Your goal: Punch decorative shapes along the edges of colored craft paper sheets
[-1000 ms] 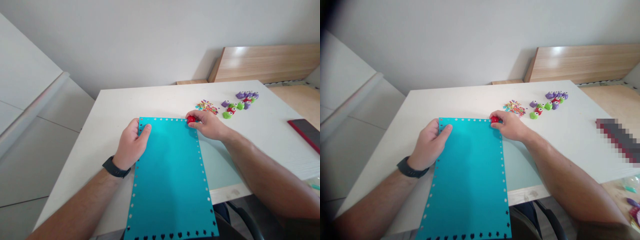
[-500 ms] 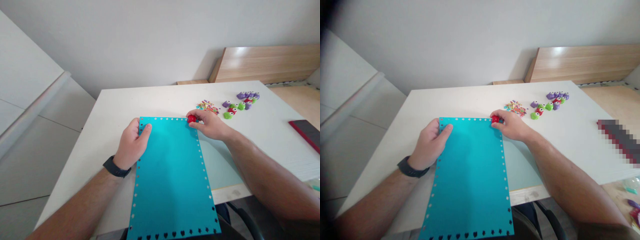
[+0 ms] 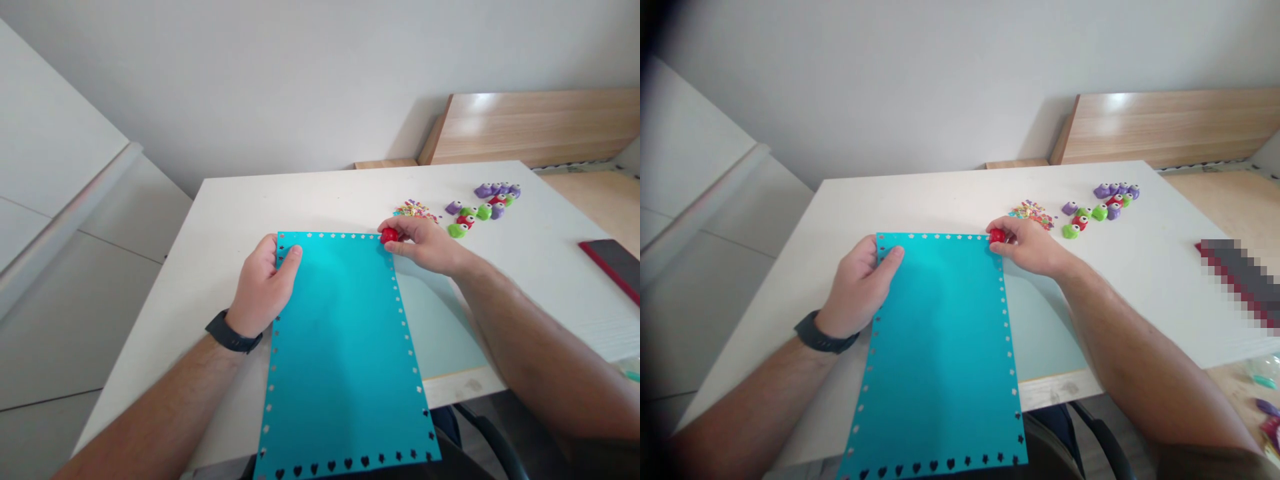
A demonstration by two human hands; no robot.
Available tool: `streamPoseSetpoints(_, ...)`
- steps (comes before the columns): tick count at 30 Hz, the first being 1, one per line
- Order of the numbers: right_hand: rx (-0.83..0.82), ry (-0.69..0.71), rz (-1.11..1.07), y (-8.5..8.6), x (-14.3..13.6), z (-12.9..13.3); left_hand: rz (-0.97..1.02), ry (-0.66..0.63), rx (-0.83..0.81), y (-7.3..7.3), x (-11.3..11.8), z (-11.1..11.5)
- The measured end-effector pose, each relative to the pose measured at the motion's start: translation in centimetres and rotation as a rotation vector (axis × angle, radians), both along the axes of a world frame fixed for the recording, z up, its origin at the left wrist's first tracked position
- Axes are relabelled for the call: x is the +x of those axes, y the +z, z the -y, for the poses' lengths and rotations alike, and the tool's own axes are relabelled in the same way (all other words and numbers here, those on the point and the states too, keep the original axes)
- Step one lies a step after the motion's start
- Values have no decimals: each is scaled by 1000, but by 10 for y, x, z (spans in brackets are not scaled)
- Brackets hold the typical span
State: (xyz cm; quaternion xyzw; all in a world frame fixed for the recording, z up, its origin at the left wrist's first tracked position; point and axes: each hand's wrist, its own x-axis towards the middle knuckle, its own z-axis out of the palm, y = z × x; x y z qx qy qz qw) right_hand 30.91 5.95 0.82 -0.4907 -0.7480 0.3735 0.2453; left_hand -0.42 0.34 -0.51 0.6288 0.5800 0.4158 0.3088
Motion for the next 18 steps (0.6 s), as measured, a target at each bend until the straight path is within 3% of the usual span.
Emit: streamPoseSetpoints(18, -23, -12, -92, -9, 6, -4, -17, 7, 12, 1, 0, 0)
